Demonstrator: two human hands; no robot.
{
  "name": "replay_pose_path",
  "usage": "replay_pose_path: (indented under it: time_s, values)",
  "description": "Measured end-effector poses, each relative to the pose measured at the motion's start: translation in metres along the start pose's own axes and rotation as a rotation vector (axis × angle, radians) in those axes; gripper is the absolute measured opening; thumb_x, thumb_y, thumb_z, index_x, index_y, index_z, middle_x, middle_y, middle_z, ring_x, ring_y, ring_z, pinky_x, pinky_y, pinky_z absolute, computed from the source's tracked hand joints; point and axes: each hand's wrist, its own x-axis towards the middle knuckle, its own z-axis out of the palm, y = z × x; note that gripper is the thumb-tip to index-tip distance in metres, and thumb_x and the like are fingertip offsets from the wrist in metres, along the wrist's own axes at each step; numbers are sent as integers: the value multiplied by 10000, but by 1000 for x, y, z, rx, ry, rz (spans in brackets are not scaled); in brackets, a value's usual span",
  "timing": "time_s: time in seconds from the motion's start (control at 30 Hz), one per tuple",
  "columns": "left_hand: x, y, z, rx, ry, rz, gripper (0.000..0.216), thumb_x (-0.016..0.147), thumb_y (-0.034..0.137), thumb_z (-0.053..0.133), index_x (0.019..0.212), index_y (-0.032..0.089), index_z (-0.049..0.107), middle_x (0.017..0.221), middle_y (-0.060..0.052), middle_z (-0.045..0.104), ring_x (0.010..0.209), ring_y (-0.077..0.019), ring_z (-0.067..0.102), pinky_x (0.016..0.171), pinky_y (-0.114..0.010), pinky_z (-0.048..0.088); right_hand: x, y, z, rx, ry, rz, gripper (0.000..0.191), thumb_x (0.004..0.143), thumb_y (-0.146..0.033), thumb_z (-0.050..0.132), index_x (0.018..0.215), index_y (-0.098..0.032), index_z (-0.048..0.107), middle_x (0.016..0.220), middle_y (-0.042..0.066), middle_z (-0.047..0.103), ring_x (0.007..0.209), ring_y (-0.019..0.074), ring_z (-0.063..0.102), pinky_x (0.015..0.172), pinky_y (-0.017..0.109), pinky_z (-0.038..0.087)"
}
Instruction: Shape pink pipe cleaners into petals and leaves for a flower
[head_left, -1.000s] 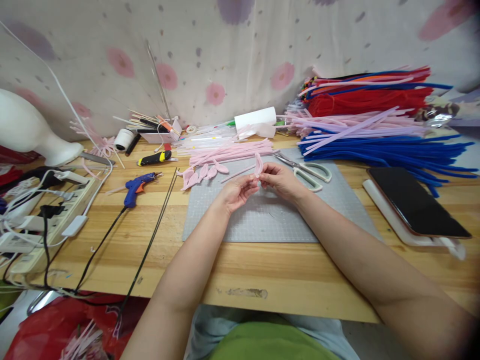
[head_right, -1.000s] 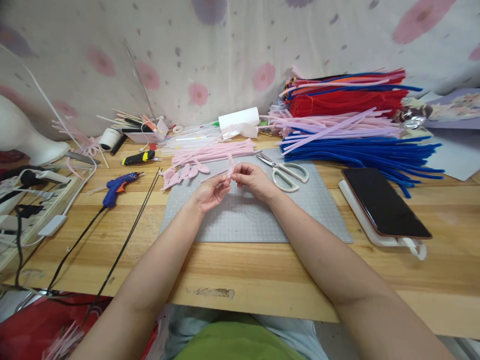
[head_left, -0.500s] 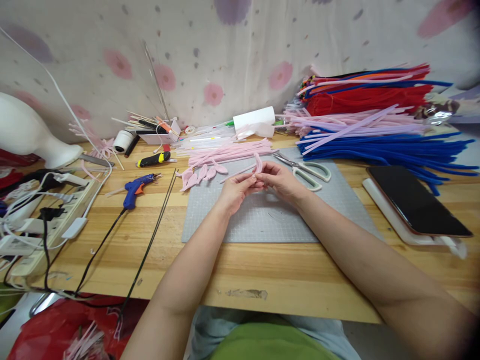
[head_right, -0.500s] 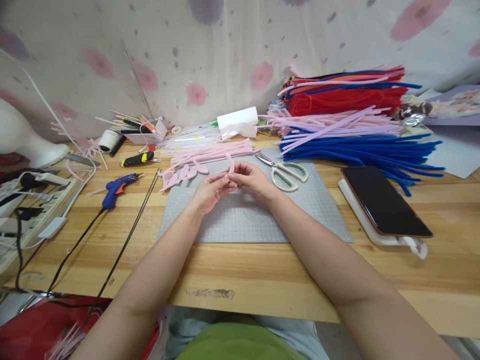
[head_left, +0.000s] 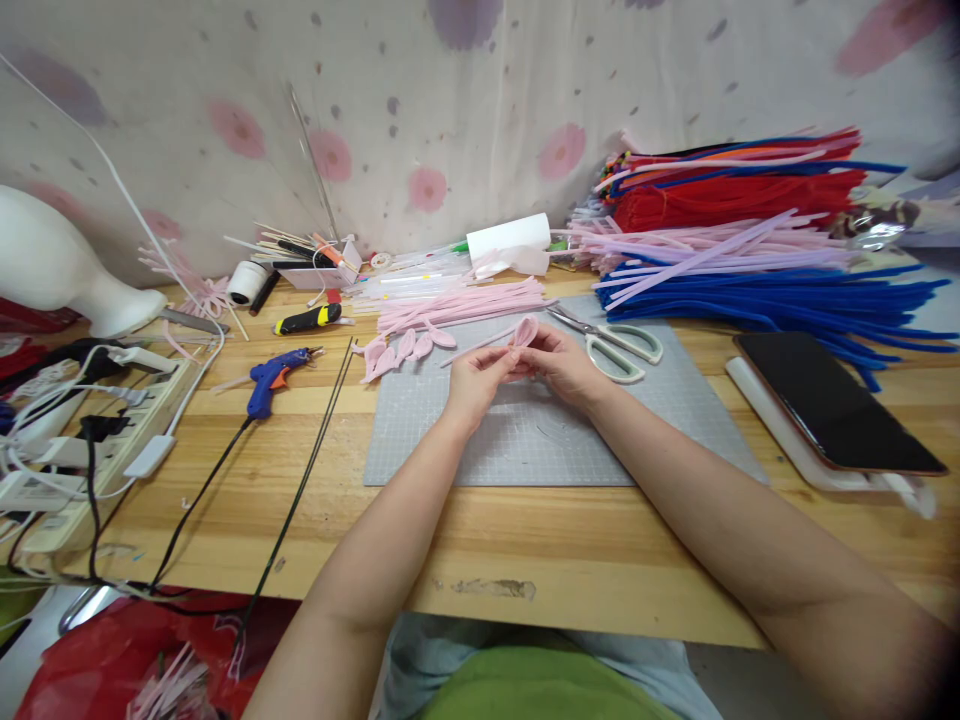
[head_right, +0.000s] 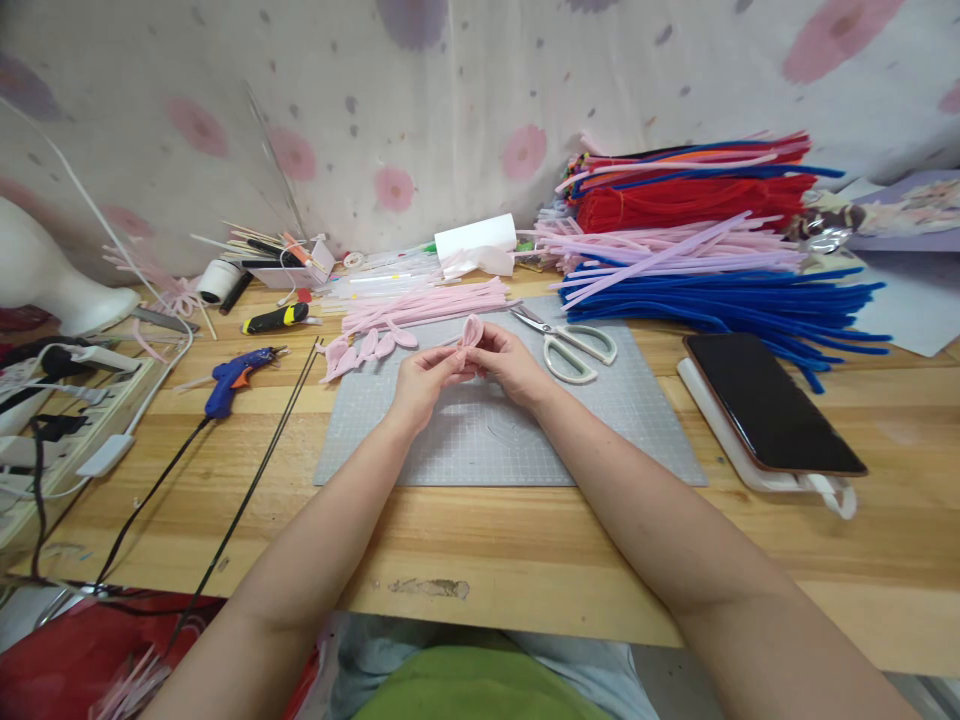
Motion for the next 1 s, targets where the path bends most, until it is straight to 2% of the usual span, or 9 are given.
replay_pose_path:
  time_s: [0.13, 0.23, 0.3, 0.47, 0.6, 0.83, 1.0]
  values:
    - [2, -1, -1, 33, 35, -8, 236, 580, 339, 706, 676, 129, 656, 605, -16, 634, 655, -165, 643, 687, -330, 517, -1, -2, 2, 79, -13, 98, 256, 622, -347, 694, 785, -185, 582, 665, -26, 570, 557, 85, 490, 495, 221, 327]
    - [2, -4, -3, 120, 63, 23, 212, 649, 334, 650, 733, 139, 667, 660, -27, 656, 636, -156, 634, 646, -311, 508, 1, 0, 2, 57, 19, 93, 247, 624, -362, 690, 762, -182, 590, 678, -20, 580, 587, 92, 509, 521, 224, 350]
    - [1, -7, -4, 271, 95, 85, 211, 699, 334, 600, 766, 149, 675, 691, -33, 665, 653, -153, 631, 637, -293, 495, 3, 3, 2, -5, 81, 57, 234, 619, -359, 694, 719, -177, 588, 667, -21, 576, 585, 86, 502, 512, 216, 343]
    - [-4, -4, -6, 835, 206, 310, 245, 780, 351, 504, 795, 188, 685, 750, -28, 680, 706, -135, 609, 676, -251, 442, 6, 6, 4, -123, 155, 58, 263, 588, -389, 695, 661, -162, 585, 610, -16, 539, 535, 76, 444, 481, 216, 338]
    - [-7, 2, -5, 1091, 242, 346, 241, 788, 342, 489, 761, 196, 679, 729, -21, 678, 679, -131, 591, 642, -241, 399, 6, 2, 6, -186, 154, 72, 303, 574, -429, 678, 636, -152, 571, 553, -29, 488, 477, 63, 386, 454, 223, 321]
    - [-6, 2, -8, 1165, 238, 399, 242, 775, 349, 498, 672, 191, 650, 644, -21, 644, 604, -132, 553, 582, -245, 340, 8, 4, 5, -275, 99, 55, 314, 593, -455, 651, 605, -158, 550, 480, -42, 437, 445, 73, 387, 438, 234, 331]
    - [-5, 2, -12, 1247, 208, 462, 232, 767, 332, 503, 645, 192, 642, 635, -31, 630, 586, -135, 524, 583, -256, 314, 8, 3, 1, -404, 91, 68, 296, 621, -440, 641, 607, -158, 554, 476, -40, 465, 405, 74, 411, 414, 235, 326]
